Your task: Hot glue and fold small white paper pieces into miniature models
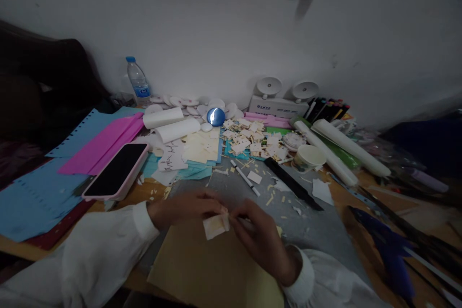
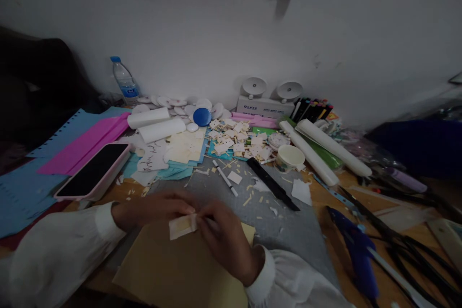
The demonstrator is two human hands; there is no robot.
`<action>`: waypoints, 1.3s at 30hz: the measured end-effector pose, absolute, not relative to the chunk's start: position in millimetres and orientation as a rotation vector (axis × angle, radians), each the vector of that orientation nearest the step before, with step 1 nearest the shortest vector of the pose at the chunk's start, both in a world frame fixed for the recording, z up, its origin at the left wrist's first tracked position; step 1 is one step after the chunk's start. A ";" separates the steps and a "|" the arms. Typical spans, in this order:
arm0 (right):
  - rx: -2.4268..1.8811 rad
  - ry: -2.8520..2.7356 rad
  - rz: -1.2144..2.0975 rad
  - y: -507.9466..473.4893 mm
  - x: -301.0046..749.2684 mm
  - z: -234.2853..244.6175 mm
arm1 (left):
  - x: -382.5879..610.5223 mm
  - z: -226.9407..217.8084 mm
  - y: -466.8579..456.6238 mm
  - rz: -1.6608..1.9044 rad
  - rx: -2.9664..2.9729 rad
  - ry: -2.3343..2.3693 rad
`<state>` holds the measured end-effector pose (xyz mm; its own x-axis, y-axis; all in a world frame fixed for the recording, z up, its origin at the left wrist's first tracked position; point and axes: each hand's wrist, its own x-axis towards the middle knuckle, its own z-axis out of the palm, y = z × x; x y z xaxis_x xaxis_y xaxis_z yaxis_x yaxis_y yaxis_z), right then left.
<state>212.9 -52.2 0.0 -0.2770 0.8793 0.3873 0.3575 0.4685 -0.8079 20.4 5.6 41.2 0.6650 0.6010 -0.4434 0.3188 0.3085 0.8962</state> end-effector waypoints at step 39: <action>-1.014 -1.971 0.740 -56.7 212.5 -7.4 | 10.1 30.5 10.2 0.160 1.113 0.827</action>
<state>212.5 -56.7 -7.4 -0.3743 0.8480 0.3751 0.3914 0.5113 -0.7651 10.1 10.2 30.5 0.6991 0.5033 -0.5079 0.2775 0.4637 0.8414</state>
